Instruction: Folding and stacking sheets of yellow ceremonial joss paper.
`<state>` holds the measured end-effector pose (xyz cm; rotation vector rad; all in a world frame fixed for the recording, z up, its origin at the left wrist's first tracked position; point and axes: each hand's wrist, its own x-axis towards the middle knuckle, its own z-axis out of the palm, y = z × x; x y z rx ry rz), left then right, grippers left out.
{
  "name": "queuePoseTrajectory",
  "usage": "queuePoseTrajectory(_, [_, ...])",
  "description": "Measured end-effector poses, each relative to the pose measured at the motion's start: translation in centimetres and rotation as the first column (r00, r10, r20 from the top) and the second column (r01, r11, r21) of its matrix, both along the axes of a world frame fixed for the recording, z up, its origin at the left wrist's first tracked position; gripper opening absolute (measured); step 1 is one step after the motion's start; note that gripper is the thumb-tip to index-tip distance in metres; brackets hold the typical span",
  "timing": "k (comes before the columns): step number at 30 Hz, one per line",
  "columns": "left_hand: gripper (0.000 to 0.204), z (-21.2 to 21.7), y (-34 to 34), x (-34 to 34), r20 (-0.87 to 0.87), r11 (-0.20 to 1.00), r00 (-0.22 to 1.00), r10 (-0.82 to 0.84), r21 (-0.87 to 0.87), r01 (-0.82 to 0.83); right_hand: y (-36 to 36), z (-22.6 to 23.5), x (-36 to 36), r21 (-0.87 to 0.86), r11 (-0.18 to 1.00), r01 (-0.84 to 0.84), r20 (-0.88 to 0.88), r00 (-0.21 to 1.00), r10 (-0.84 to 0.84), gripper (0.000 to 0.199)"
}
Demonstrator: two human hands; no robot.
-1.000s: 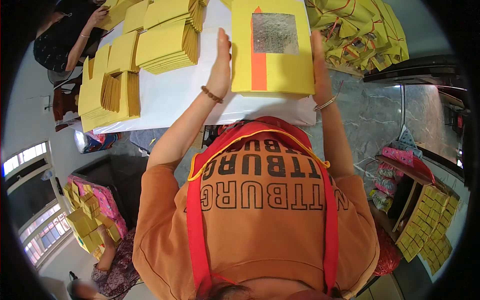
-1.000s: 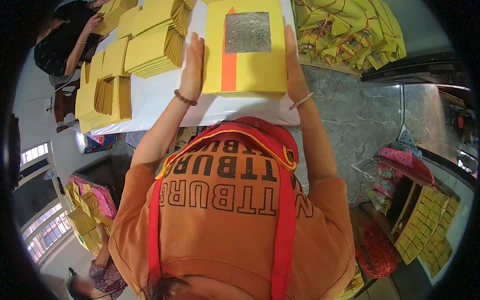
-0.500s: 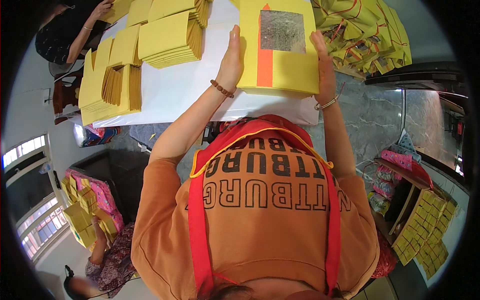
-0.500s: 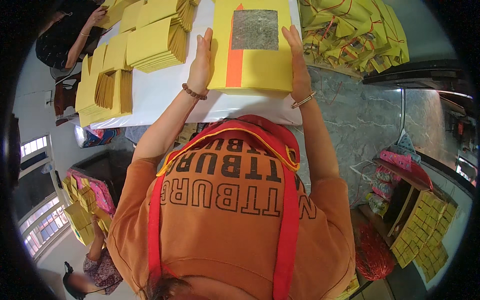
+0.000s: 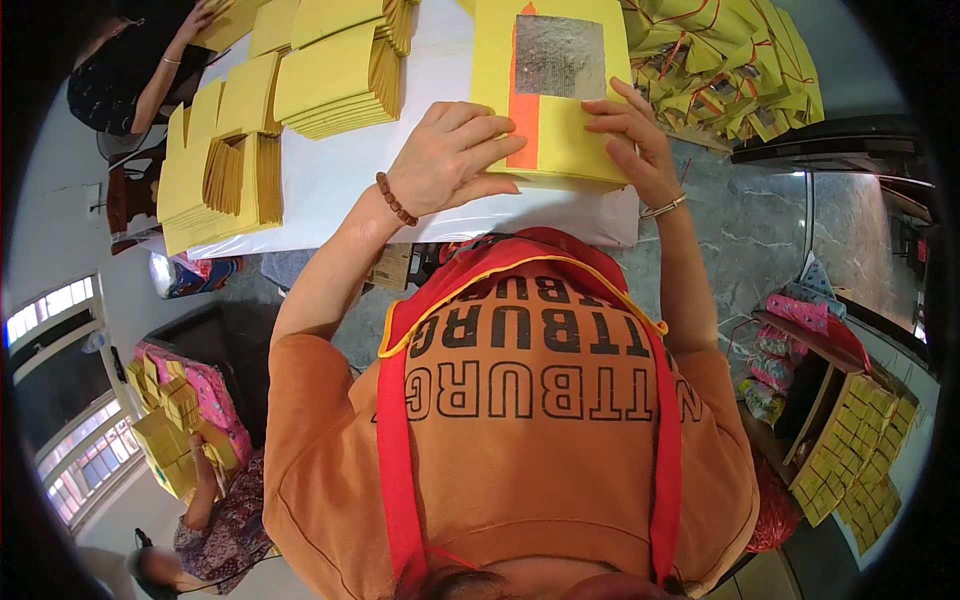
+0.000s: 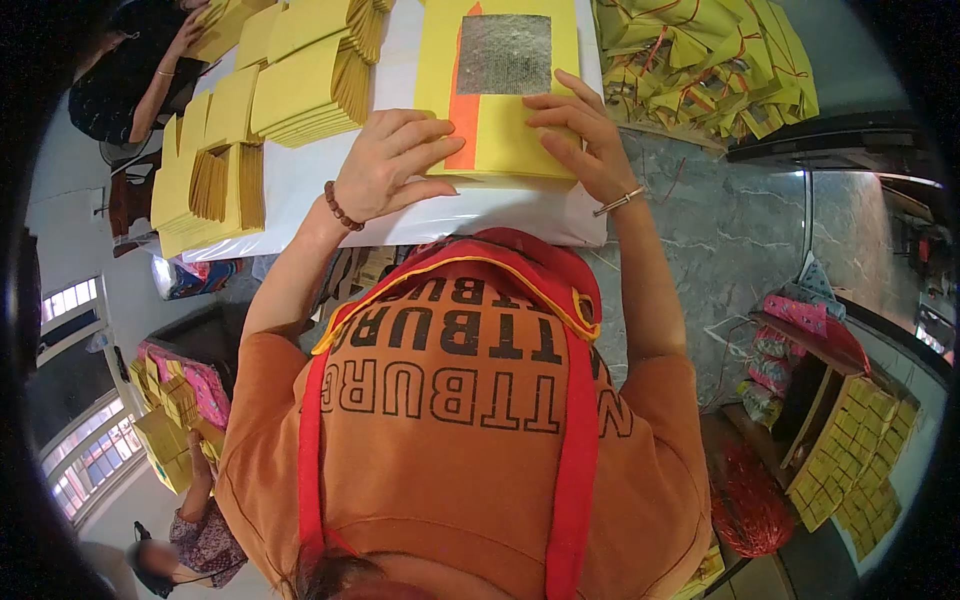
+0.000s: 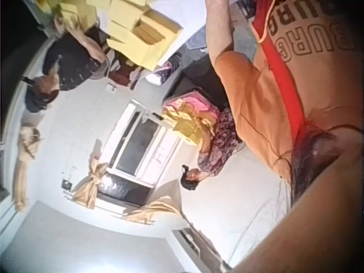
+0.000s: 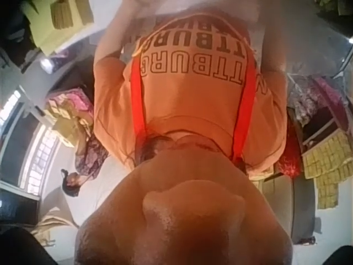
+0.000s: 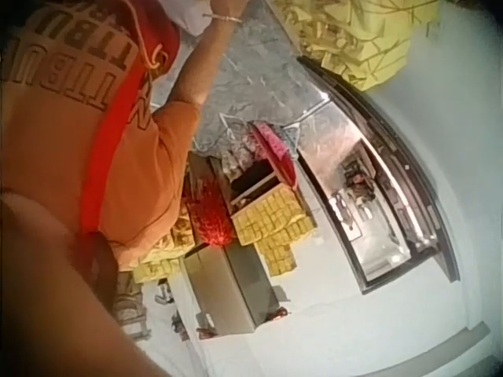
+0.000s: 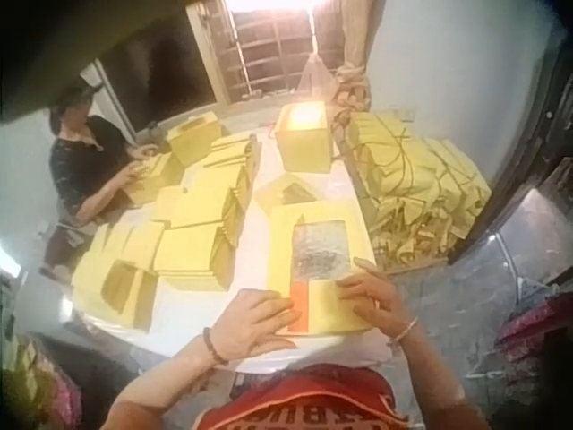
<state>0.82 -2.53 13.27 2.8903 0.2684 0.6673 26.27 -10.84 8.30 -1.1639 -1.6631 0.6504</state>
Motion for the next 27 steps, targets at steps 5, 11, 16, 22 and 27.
queuePoseTrajectory(5, [0.028, -0.6, 0.4, 0.1, 0.042, 0.999, 0.998, -0.036, -0.026, 0.037, 0.1, -0.2, 0.1, -0.01, 1.0, -0.025, -0.027, 0.999, 0.025, 0.019])
queuePoseTrajectory(11, [0.018, 0.2, 1.2, 0.5, 0.041, 0.967, 0.999, -0.028, -0.25, 0.037, 0.3, -0.2, 0.7, -0.031, 0.996, -0.083, -0.105, 0.991, 0.079, 0.024])
queuePoseTrajectory(16, [0.018, 0.3, 2.3, 0.9, 0.022, 0.918, 0.997, 0.075, -0.391, -0.06, 0.2, 0.1, 0.9, -0.006, 0.991, -0.133, -0.128, 0.983, 0.132, 0.025])
queuePoseTrajectory(22, [0.023, 1.1, 3.3, 0.8, -0.155, 0.526, 0.985, 0.074, -0.833, -0.171, 0.3, 0.3, 0.2, -0.037, 0.999, -0.03, -0.039, 0.999, 0.029, 0.029])
queuePoseTrajectory(27, [0.021, 1.7, 3.4, 0.9, -0.195, 0.486, 0.981, 0.011, -0.856, -0.176, 0.3, 0.1, 0.2, -0.043, 0.999, -0.019, -0.052, 0.999, 0.017, 0.032])
